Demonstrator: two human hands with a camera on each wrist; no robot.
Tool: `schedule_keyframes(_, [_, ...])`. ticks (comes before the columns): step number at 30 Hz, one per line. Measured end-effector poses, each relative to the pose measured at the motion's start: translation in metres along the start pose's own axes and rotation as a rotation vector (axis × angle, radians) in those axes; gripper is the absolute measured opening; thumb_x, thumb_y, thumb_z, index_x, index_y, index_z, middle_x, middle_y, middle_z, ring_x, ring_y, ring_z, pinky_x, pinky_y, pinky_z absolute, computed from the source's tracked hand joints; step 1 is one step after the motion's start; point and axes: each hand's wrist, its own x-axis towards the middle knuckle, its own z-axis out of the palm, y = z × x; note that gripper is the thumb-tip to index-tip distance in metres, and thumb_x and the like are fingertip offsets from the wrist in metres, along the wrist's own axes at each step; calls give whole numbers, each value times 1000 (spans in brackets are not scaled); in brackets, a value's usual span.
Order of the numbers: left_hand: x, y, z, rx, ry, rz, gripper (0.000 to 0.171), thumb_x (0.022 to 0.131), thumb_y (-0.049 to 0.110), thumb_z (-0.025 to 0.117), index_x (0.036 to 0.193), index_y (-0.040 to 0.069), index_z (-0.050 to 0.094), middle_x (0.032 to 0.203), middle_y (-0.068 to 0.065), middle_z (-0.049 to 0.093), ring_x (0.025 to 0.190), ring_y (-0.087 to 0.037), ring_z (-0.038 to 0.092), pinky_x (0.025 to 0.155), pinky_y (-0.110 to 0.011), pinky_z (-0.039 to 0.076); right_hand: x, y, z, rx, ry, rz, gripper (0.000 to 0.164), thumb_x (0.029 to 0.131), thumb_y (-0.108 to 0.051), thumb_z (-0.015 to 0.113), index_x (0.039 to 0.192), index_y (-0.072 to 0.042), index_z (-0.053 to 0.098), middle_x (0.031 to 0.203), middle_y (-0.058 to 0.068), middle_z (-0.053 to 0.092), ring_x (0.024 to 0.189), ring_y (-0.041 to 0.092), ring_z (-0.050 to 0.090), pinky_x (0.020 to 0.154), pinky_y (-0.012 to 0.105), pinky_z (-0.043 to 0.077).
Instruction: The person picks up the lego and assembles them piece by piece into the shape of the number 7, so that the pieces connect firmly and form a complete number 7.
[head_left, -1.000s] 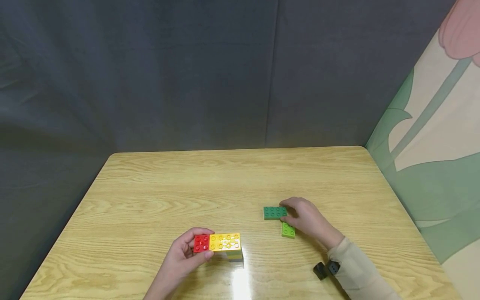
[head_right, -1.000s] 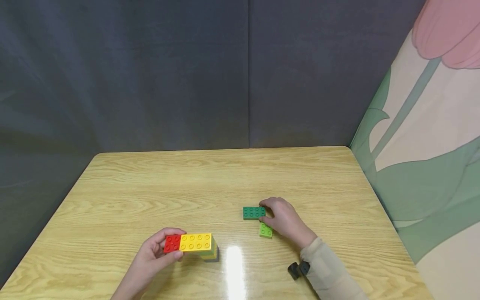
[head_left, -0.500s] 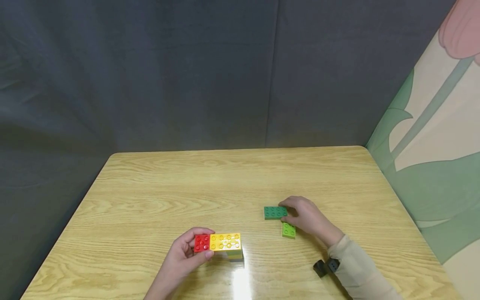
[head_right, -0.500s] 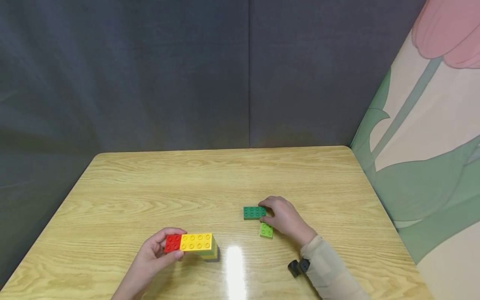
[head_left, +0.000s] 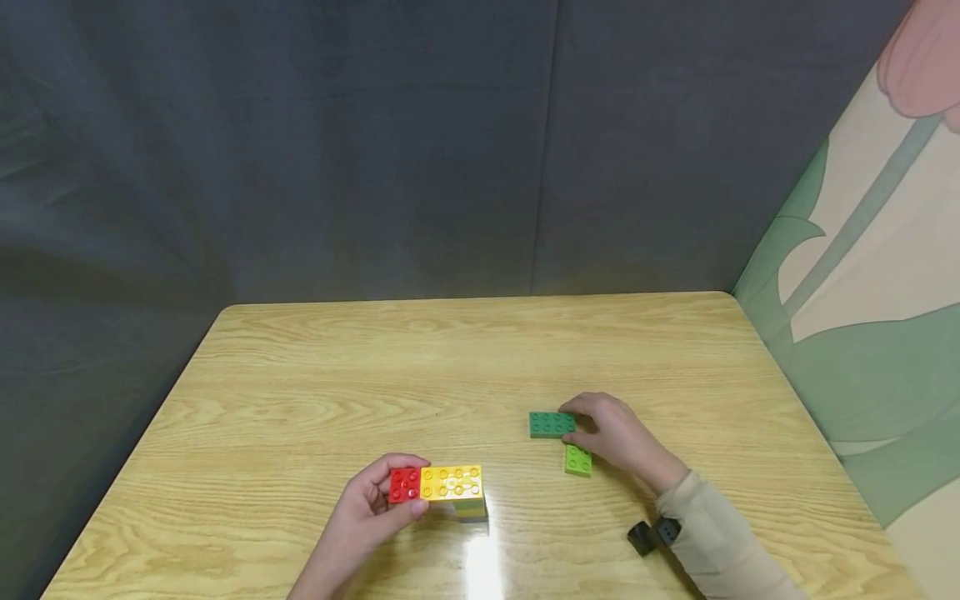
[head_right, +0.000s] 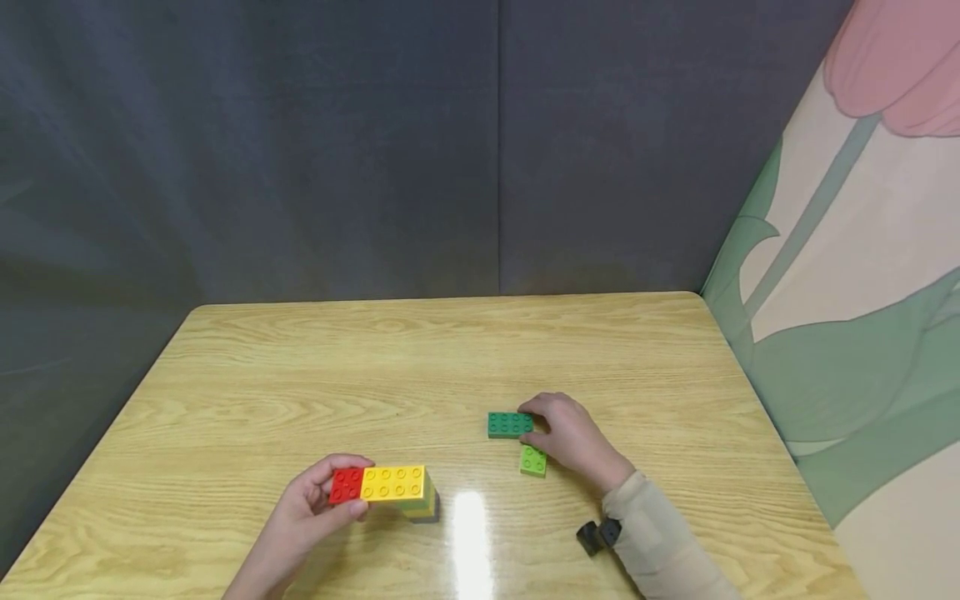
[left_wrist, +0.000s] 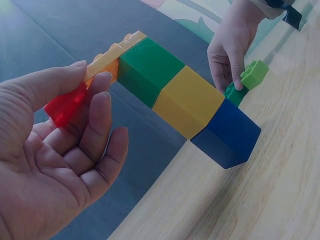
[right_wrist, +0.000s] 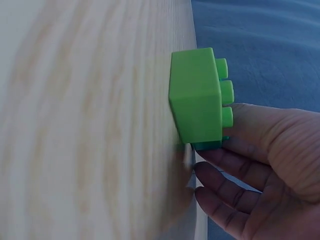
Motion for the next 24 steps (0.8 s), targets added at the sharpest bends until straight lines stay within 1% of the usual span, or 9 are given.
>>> schedule_keyframes(3, [0,0,0,-1,-3,9,38,88,-5,66,124,-7,53,97,-5,70,82,-11,65,70,-26,57,-1,-1,0,14,-1,21,34,81,-14,79,113,-4,70,112,9,68,106,30,61,93,49,48])
schedule_keyframes(9, [0,-1,0,0,-5,11,38,88,-4,66,124,-6,53,96,-4,69,81,-10,64,69,-24,56,-2,-1,-1,43,5,52,34,82,-14,78,113,-3,69,113,12,68,109,33,61,94,50,48])
schedule_keyframes(12, [0,-1,0,-3,-6,10,39,88,-4,66,124,-6,53,95,-4,69,81,-10,63,68,-24,55,-4,-2,-2,48,14,45,34,83,-14,78,113,-2,69,113,13,68,108,33,61,92,51,49])
schedule_keyframes(19, [0,-1,0,-9,0,8,39,87,-4,67,124,-6,53,94,-4,69,81,-10,63,68,-23,55,-6,-9,-9,72,12,68,34,85,-15,76,117,-4,68,112,10,68,102,28,62,86,47,52])
schedule_keyframes(24, [0,-1,0,-7,4,4,39,87,-4,67,124,-6,54,94,-4,69,81,-10,63,68,-22,54,-8,-17,-14,87,11,58,34,86,-16,75,119,-6,67,115,10,67,101,27,62,85,47,53])
